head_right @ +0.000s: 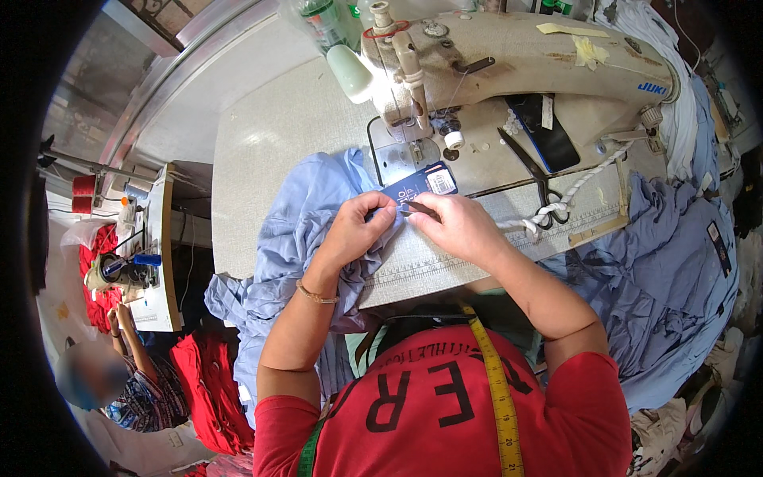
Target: The person positions a blue shirt under the needle of a sewing machine, places a small blue tag on the inner collar, and uses a handheld tag fastener to secure the tag.
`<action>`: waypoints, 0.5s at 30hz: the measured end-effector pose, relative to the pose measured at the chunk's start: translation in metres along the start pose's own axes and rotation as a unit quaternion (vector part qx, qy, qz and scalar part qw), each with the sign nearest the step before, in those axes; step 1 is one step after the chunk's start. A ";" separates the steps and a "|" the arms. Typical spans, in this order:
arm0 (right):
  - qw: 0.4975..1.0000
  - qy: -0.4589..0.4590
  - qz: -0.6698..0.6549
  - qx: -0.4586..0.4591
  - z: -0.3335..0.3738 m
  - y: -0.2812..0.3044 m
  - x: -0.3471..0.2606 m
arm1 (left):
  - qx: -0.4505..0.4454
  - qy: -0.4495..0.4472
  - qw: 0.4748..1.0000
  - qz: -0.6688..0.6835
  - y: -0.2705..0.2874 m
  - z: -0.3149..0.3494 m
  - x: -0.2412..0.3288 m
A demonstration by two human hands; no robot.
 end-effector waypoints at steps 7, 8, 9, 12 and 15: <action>0.967 0.181 0.160 0.078 0.006 0.005 -0.020 | -0.004 -0.002 1.000 -0.005 0.000 0.001 -0.001; 0.962 0.194 0.177 0.077 0.006 0.005 -0.022 | -0.005 0.001 1.000 -0.003 0.000 0.001 -0.002; 0.964 0.195 0.162 0.074 0.005 0.005 -0.020 | -0.004 -0.006 1.000 -0.001 -0.001 0.001 -0.002; 0.978 0.173 0.103 0.052 0.002 0.005 -0.013 | -0.006 -0.014 1.000 0.013 -0.001 0.000 -0.003; 0.994 0.105 0.019 0.002 -0.003 0.004 -0.003 | -0.017 0.009 0.999 0.042 -0.001 0.001 -0.002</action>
Point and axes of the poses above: each hand's wrist, its own z-axis away from the middle knuckle, its own y-axis out of the back of the hand, x = y × z, the point moved 6 cm from there along -z, towards the middle knuckle, and after that the axes turned 1 degree about -y, right-handed, at the moved point
